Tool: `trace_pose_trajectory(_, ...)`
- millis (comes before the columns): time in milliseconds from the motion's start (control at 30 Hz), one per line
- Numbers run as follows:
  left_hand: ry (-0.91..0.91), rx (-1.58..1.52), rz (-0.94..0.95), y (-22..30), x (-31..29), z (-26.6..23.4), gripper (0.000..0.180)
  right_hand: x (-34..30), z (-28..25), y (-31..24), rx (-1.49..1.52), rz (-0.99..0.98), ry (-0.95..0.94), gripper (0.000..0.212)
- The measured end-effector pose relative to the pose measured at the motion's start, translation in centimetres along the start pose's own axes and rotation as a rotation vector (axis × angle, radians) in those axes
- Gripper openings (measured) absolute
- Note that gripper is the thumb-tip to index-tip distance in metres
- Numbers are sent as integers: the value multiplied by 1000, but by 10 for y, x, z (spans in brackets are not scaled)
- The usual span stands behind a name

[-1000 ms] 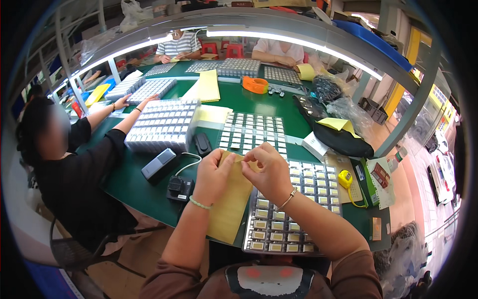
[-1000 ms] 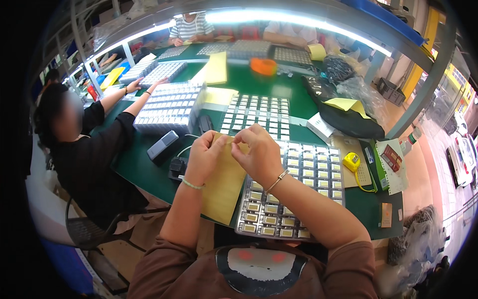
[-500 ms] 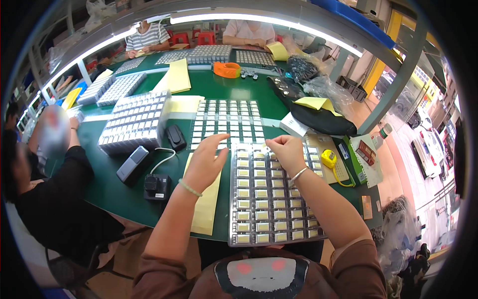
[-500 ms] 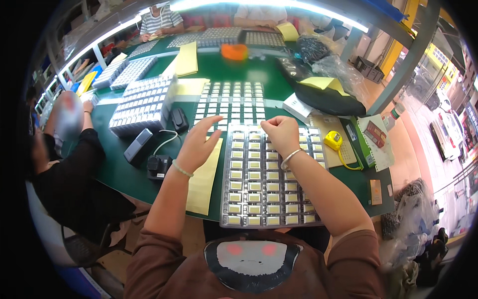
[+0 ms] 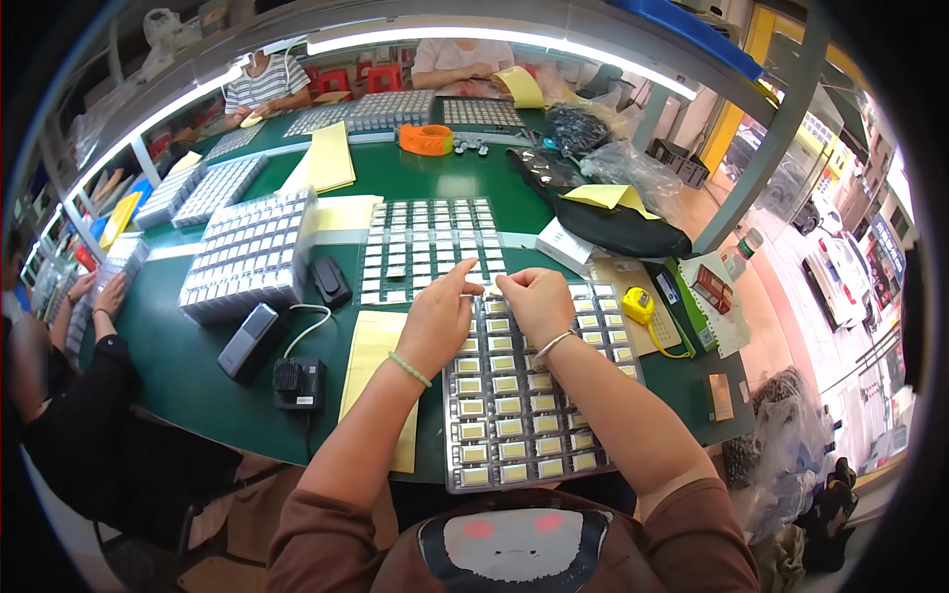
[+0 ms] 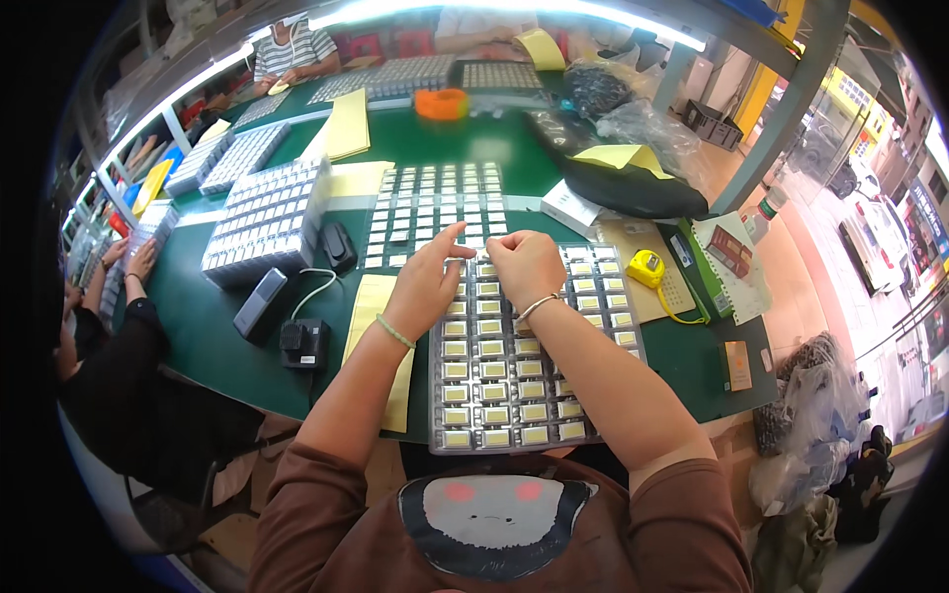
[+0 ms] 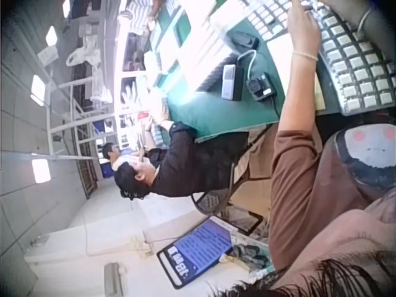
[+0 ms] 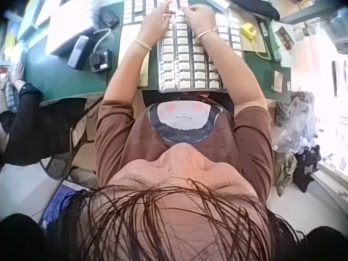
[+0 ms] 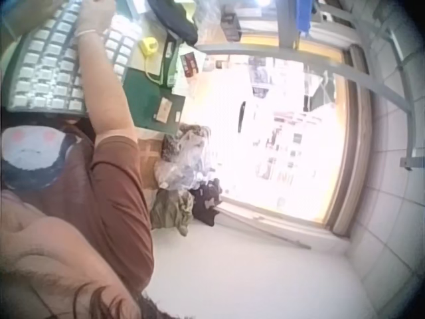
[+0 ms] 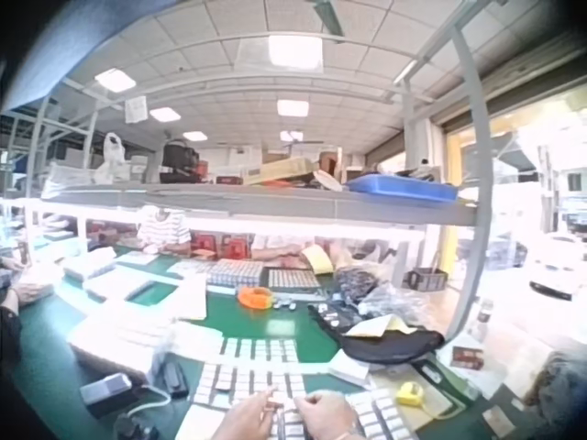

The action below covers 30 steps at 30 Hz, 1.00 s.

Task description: The person sits at a green workbench and repeatedly picks up small white rectangular components from a yellow paper sheet. They place each component into a slot on a large grid-like circuit board held in their hands. The person continues this repetitive assembly process throughout the clip, working on the same board.

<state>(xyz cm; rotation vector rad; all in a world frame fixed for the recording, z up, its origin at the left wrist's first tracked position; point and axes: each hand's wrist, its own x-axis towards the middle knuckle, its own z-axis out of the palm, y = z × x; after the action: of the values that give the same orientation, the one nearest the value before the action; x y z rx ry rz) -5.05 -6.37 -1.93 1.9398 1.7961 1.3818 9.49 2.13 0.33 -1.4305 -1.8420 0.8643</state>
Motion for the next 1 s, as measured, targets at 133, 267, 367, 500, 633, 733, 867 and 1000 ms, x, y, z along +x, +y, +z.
trace_pose_trajectory(133,18,15,16,-2,-1,3,48,-3,1,-2,10,8,24,32)
trace_pose_trajectory(267,23,35,26,-1,-2,5,48,-5,3,-3,-24,-1,29,31)
trace_pose_trajectory(367,30,48,46,-2,-2,5,49,-4,3,-1,-36,-25,27,31)
trace_pose_trajectory(500,18,78,49,0,-2,5,49,-6,4,-1,-42,-25,27,31)
trace_pose_trajectory(633,15,95,115,2,-1,4,50,-1,5,5,-54,-42,10,31)
trace_pose_trajectory(733,-5,160,170,-1,-2,4,50,-1,6,5,-83,-59,9,31)
trace_pose_trajectory(867,-19,229,132,2,-4,5,48,-3,2,2,-148,-111,-3,29)
trace_pose_trajectory(1000,-9,315,148,8,-6,4,45,1,0,8,-308,-344,33,25)
